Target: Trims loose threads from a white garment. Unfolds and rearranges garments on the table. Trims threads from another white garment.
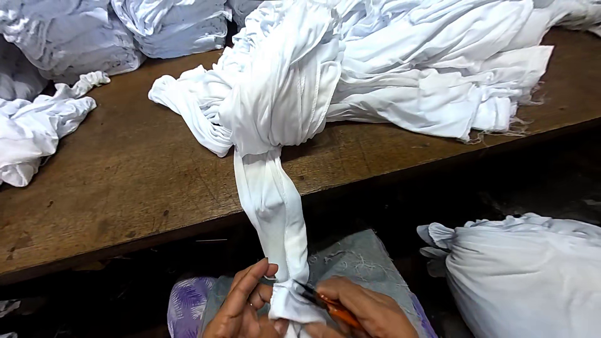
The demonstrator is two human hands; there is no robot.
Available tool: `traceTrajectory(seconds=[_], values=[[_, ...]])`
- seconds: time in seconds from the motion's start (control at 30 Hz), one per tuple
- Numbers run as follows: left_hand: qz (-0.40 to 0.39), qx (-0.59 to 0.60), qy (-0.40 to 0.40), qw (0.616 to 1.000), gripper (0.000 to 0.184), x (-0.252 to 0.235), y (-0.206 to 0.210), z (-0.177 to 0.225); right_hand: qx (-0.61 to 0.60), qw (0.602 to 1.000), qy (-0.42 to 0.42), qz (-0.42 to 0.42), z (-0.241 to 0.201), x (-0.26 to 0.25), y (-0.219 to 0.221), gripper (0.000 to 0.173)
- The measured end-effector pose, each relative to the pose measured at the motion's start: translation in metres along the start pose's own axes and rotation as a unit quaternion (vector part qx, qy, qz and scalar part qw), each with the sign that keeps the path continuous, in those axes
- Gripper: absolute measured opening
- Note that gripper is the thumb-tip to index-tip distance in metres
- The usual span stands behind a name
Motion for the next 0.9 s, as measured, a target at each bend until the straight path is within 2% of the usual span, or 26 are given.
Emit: traceTrajectory(seconds=[0.07,0.13,0.2,0.27,0.33,0.43,0.47,0.53,0.63,0.67,0.77,0.83,0.9], values=[[-0.001,-0.059,0.023,0.998,0.051,0.0,0.003,-0.002,-0.057,0.998,-0.008,0.007,0.004,-0.004,0.001,0.012],[-0.012,-0.215,0.083,0.973,0.04,0.0,0.001,-0.007,-0.209,0.976,0.052,0.016,0.003,-0.005,-0.004,0.01],[-0.029,-0.356,0.136,0.924,0.031,-0.001,-0.001,-0.013,-0.382,0.91,0.164,0.017,0.0,-0.005,-0.008,0.008],[-0.056,-0.372,0.148,0.914,0.02,-0.002,0.0,-0.017,-0.475,0.849,0.232,0.005,0.001,-0.003,-0.008,0.009],[-0.096,-0.309,0.111,0.94,0.012,-0.003,0.002,-0.017,-0.475,0.838,0.269,0.012,0.001,0.0,-0.005,0.011],[-0.126,-0.052,-0.014,0.991,0.016,-0.003,0.0,-0.018,-0.411,0.866,0.283,0.023,0.002,0.001,-0.005,0.011],[-0.114,0.05,-0.058,0.99,0.019,-0.002,-0.001,-0.02,-0.389,0.876,0.283,0.022,0.004,0.001,-0.005,0.011],[-0.081,0.222,-0.121,0.964,0.023,-0.001,-0.001,-0.022,-0.361,0.888,0.283,0.014,0.008,0.001,-0.003,0.01],[-0.092,0.358,-0.159,0.915,0.027,0.001,0.001,-0.024,-0.35,0.89,0.292,0.004,0.011,0.002,0.002,0.011],[-0.102,0.366,-0.157,0.912,0.03,0.001,0.002,-0.023,-0.357,0.885,0.298,0.008,0.012,0.002,0.003,0.012],[-0.104,0.315,-0.139,0.933,0.031,-0.001,0.003,-0.022,-0.407,0.861,0.305,0.002,0.015,0.002,0.002,0.013],[-0.086,0.276,-0.139,0.947,0.026,-0.001,0.004,-0.02,-0.471,0.836,0.281,-0.03,0.017,0.003,0.005,0.013],[-0.054,0.177,-0.106,0.977,0.019,-0.002,0.003,-0.016,-0.516,0.823,0.228,-0.063,0.018,0.005,0.005,0.009]])
Point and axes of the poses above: each hand's wrist, its own x-axis away from the middle knuckle, its own y-axis out of the palm, z = x × y, the point moved 3 cm from there along -x, towards the middle knuckle, and after that the axes turned 1 degree about y, right-handed, at the moved point
